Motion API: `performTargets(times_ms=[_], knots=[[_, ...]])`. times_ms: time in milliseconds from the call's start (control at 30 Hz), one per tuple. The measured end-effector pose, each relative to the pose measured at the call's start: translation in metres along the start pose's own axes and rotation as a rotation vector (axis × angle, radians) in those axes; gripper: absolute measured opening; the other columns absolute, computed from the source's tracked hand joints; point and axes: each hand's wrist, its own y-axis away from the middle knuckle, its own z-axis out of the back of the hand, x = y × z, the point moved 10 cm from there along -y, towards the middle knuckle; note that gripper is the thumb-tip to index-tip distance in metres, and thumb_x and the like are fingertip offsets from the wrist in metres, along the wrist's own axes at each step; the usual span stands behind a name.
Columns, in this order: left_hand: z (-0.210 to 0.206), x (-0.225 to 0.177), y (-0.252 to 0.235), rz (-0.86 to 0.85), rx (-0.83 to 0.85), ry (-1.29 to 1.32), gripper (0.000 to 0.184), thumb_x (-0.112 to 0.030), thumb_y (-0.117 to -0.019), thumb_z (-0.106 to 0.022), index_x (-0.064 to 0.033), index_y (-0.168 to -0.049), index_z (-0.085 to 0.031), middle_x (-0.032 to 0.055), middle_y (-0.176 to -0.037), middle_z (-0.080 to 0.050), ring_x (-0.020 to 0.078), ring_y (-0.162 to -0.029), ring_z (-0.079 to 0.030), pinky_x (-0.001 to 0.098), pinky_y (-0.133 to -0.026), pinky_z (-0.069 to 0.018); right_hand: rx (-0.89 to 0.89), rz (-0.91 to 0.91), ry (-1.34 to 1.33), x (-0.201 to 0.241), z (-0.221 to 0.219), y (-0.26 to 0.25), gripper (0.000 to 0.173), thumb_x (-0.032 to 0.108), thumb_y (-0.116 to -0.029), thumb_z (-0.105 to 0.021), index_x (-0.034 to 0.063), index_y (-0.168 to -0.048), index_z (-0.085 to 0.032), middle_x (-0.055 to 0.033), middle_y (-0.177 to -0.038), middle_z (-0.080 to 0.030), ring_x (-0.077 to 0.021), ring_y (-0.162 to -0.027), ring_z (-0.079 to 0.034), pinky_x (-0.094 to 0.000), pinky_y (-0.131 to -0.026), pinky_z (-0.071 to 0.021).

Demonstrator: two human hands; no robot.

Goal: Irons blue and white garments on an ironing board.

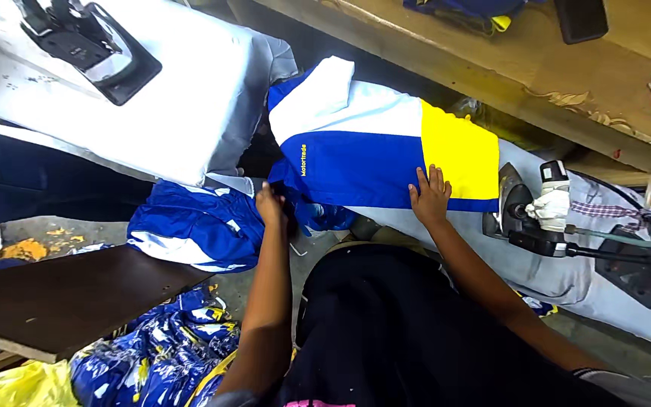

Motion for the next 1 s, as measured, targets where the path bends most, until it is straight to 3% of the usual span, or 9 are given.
performTargets(times_ms=[100,133,200,333,433,533,667,800,1000], knots=[[0.032,0.107,0.018,0.09,0.345,-0.896,0.041,-0.017,-0.1095,-0.042,0.0039,-0.142,-0.053,0.0294,-0.141,-0.056,0.0423,-0.132,-0.055,0.0608,-0.109,-0.0433,0.032,-0.017,-0.039,0.013,0.012,0.003,0.055,0.03,-0.1054,-0.055,0.0058,-0.154,-0.047,-0.0276,-0.164,-0.032,-0.0473,-0.153,-0.027,-0.0703,-0.117,-0.024],[0.037,0.136,0.037,0.145,0.498,-1.149,0.055,-0.01,-0.1016,-0.054,-0.0039,-0.155,-0.042,0.0332,-0.157,-0.037,0.0539,-0.143,-0.037,0.0744,-0.11,-0.0328,0.011,0.028,-0.048,0.025,0.017,0.006,0.055,0.026,-0.1029,-0.058,0.004,-0.152,-0.049,-0.0283,-0.163,-0.033,-0.0484,-0.152,-0.029,-0.0704,-0.116,-0.0258],[0.041,0.171,0.07,0.298,0.672,-1.367,0.091,-0.016,-0.093,-0.07,-0.0119,-0.166,-0.014,0.0349,-0.166,-0.01,0.0586,-0.146,-0.028,0.0724,-0.111,-0.0335,-0.024,0.167,-0.08,0.053,0.023,0.016,0.052,0.021,-0.0987,-0.062,0.0013,-0.147,-0.055,-0.0296,-0.16,-0.037,-0.0503,-0.149,-0.033,-0.0708,-0.114,-0.0287],[0.003,0.146,0.092,0.312,0.727,-0.885,0.068,-0.016,-0.1012,-0.063,0.0026,-0.158,-0.03,0.0326,-0.158,-0.034,0.0456,-0.146,-0.038,0.0558,-0.119,-0.0338,0.066,0.429,-0.144,0.1,0.011,0.043,0.04,0.02,-0.0972,-0.062,0.0033,-0.133,-0.067,-0.0255,-0.156,-0.045,-0.0481,-0.148,-0.036,-0.0698,-0.116,-0.028],[-0.031,0.118,0.079,0.325,0.625,-0.441,0.051,-0.017,-0.1088,-0.05,0.0054,-0.152,-0.036,0.0281,-0.145,-0.051,0.0352,-0.129,-0.055,0.047,-0.107,-0.0461,0.047,0.455,-0.195,0.096,0.029,0.043,0.034,0.019,-0.0985,-0.06,0.0035,-0.127,-0.071,-0.0258,-0.154,-0.049,-0.049,-0.147,-0.038,-0.0709,-0.115,-0.0275],[-0.056,0.093,0.075,0.369,0.559,0.037,0.05,-0.026,-0.111,-0.042,-0.0054,-0.155,-0.032,0.0155,-0.144,-0.054,0.0229,-0.12,-0.061,0.0394,-0.098,-0.0514,-0.083,0.222,-0.092,0.04,0.093,0.021,0.041,0.027,-0.1018,-0.056,0.0032,-0.134,-0.067,-0.0306,-0.155,-0.044,-0.0524,-0.146,-0.037,-0.0715,-0.112,-0.0314],[-0.079,0.067,0.093,0.479,0.521,0.39,0.03,-0.035,-0.1114,-0.039,-0.0123,-0.129,-0.049,0.001,-0.117,-0.064,0.0121,-0.104,-0.066,0.0316,-0.088,-0.0554,-0.101,-0.323,0.039,-0.076,0.185,0.017,0.06,0.032,-0.0996,-0.059,-0.0026,-0.148,-0.05,-0.0365,-0.161,-0.027,-0.0576,-0.149,-0.025,-0.077,-0.112,-0.0232],[-0.088,0.074,0.095,0.477,0.432,0.423,0.017,-0.03,-0.1092,-0.047,-0.0156,-0.117,-0.055,-0.0029,-0.104,-0.065,0.0091,-0.094,-0.067,0.0283,-0.083,-0.0566,0.039,-0.623,0.033,-0.156,0.197,0.032,0.072,0.04,-0.1018,-0.062,0.0054,-0.158,-0.034,-0.0395,-0.15,-0.04,-0.0614,-0.129,-0.048,-0.0767,-0.097,-0.0403],[-0.094,0.06,0.104,0.421,0.307,0.503,0.012,-0.027,-0.1095,-0.047,-0.0164,-0.111,-0.053,-0.0044,-0.094,-0.064,0.0056,-0.08,-0.065,0.0242,-0.076,-0.0567,0.032,-0.619,-0.385,-0.207,0.177,0.026,0.067,0.044,-0.1025,-0.062,0.0059,-0.154,-0.042,-0.0309,-0.137,-0.058,-0.0448,-0.127,-0.057,-0.0631,-0.106,-0.0421]])
